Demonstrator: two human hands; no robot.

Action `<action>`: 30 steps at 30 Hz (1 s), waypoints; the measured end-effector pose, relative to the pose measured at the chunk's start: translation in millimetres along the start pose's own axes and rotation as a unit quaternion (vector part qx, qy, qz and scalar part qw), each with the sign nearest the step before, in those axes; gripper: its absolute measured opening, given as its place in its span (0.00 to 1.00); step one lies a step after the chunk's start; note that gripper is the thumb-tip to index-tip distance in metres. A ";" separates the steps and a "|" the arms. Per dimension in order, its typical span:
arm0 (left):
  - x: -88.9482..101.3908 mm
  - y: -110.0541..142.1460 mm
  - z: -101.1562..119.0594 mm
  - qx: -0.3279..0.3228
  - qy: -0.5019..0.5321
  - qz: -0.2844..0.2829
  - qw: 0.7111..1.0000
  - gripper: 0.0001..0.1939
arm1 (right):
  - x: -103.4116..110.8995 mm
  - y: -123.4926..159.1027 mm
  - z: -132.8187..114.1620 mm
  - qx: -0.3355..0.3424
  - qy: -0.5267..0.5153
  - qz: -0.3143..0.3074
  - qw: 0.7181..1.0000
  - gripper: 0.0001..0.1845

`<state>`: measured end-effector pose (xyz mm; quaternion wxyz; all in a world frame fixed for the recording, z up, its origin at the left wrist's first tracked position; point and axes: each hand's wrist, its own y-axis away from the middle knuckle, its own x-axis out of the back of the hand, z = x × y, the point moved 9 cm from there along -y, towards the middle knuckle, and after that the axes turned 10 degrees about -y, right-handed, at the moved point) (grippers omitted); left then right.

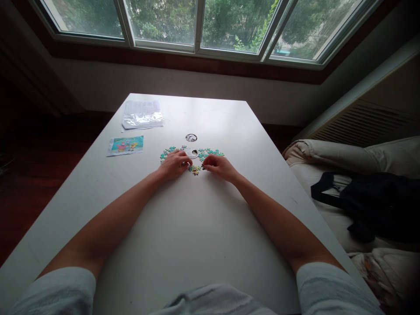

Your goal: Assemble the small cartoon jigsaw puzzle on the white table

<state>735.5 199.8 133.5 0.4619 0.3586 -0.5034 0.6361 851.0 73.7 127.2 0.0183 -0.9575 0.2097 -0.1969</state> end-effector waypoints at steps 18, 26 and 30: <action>2.6 0.7 -0.9 0.008 0.000 0.005 1.000 0.09 | -8.2 -1.2 6.2 0.002 -0.087 -0.001 0.996 0.11; 2.5 0.8 2.0 -0.012 0.015 -0.018 1.000 0.10 | -2.4 -1.2 12.7 -0.006 -0.088 0.025 0.996 0.12; 5.2 0.9 1.8 -0.026 0.021 -0.036 0.999 0.10 | 0.7 -0.7 12.3 -0.001 -0.075 0.037 0.996 0.10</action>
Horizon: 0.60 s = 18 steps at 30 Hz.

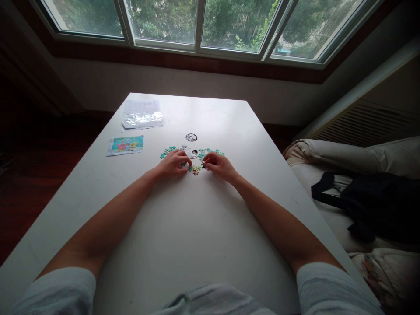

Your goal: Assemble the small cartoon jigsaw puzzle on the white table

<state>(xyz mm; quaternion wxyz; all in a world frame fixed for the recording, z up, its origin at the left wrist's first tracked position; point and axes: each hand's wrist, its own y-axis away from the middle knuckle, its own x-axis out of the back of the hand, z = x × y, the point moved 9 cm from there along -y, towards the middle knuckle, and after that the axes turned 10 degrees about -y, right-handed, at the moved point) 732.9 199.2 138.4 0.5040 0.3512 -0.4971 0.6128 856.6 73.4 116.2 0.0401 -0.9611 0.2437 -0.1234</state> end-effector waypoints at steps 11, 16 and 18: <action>0.2 -0.2 1.8 -0.012 -0.001 -0.004 1.000 0.10 | 2.6 -0.4 -4.0 0.013 0.007 0.012 1.000 0.09; 0.1 -0.2 2.9 -0.013 -0.003 0.001 1.000 0.10 | 4.3 -0.9 -4.5 0.013 0.015 0.020 1.000 0.09; -0.8 0.0 2.0 -0.013 -0.003 0.004 1.000 0.10 | 4.6 -0.8 -5.5 0.014 0.017 0.023 0.999 0.09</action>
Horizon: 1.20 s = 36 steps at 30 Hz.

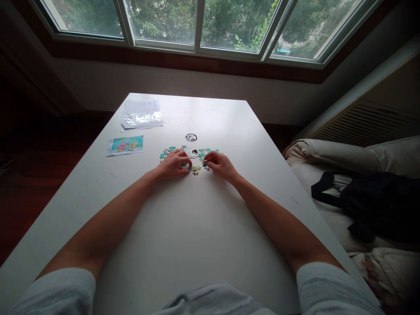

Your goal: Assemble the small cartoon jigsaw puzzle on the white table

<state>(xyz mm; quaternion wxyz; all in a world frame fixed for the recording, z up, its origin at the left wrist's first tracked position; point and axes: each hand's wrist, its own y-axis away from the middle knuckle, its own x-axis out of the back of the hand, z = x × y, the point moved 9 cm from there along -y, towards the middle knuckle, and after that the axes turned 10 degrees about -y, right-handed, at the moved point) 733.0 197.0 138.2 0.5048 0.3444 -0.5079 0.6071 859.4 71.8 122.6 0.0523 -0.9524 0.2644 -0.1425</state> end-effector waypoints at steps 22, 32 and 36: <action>-2.6 -0.7 -5.3 -0.002 0.003 0.014 1.000 0.11 | 0.1 0.9 -0.9 0.000 0.010 0.003 1.000 0.09; -2.2 -0.5 -7.8 0.005 -0.002 0.012 1.000 0.11 | -0.3 0.6 2.1 -0.001 0.006 0.001 1.000 0.09; -2.7 -0.2 -9.6 0.007 -0.001 0.011 1.000 0.11 | -0.7 0.6 2.2 -0.002 0.006 -0.001 1.000 0.09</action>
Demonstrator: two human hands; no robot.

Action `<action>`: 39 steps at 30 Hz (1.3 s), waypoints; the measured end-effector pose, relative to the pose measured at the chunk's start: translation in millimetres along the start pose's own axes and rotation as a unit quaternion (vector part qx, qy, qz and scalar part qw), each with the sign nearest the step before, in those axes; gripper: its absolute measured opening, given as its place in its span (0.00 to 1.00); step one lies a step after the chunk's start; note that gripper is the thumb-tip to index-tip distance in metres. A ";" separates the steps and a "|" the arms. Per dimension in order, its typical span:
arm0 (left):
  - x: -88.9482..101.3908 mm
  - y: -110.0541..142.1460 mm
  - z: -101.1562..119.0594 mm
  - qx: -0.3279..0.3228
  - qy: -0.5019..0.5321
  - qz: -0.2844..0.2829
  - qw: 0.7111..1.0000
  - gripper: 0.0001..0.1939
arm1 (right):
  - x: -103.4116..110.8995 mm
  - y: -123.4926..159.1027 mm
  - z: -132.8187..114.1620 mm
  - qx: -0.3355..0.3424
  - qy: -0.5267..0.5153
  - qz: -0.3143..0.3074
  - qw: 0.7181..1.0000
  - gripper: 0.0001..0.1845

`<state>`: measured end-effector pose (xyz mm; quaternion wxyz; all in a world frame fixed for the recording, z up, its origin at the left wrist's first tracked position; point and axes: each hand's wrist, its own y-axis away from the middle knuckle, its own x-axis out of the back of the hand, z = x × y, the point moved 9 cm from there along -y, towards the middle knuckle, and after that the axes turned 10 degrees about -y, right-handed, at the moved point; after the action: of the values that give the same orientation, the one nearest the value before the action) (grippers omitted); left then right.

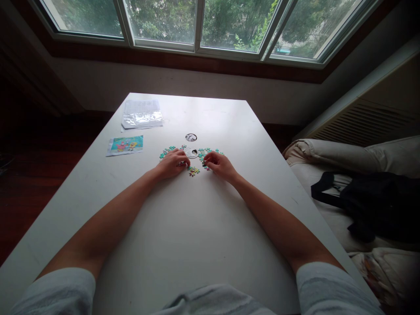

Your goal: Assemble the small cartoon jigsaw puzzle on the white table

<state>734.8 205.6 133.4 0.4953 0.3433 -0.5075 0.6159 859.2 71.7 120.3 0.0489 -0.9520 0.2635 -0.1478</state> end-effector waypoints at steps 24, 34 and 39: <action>2.7 -0.1 -3.9 0.021 -0.008 0.012 1.000 0.09 | -1.7 -0.2 0.8 -0.002 -0.011 -0.003 1.000 0.08; 1.3 -0.7 9.9 -0.011 -0.005 -0.008 1.000 0.10 | -3.8 0.5 -0.2 0.002 -0.015 -0.010 1.000 0.09; -0.2 -1.1 11.5 -0.009 -0.014 -0.007 1.000 0.08 | -4.7 0.1 1.5 0.000 -0.023 -0.016 1.000 0.10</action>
<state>734.9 194.4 136.4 0.4955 0.3511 -0.5173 0.6030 855.8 74.0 117.6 0.0531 -0.9592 0.2472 -0.1264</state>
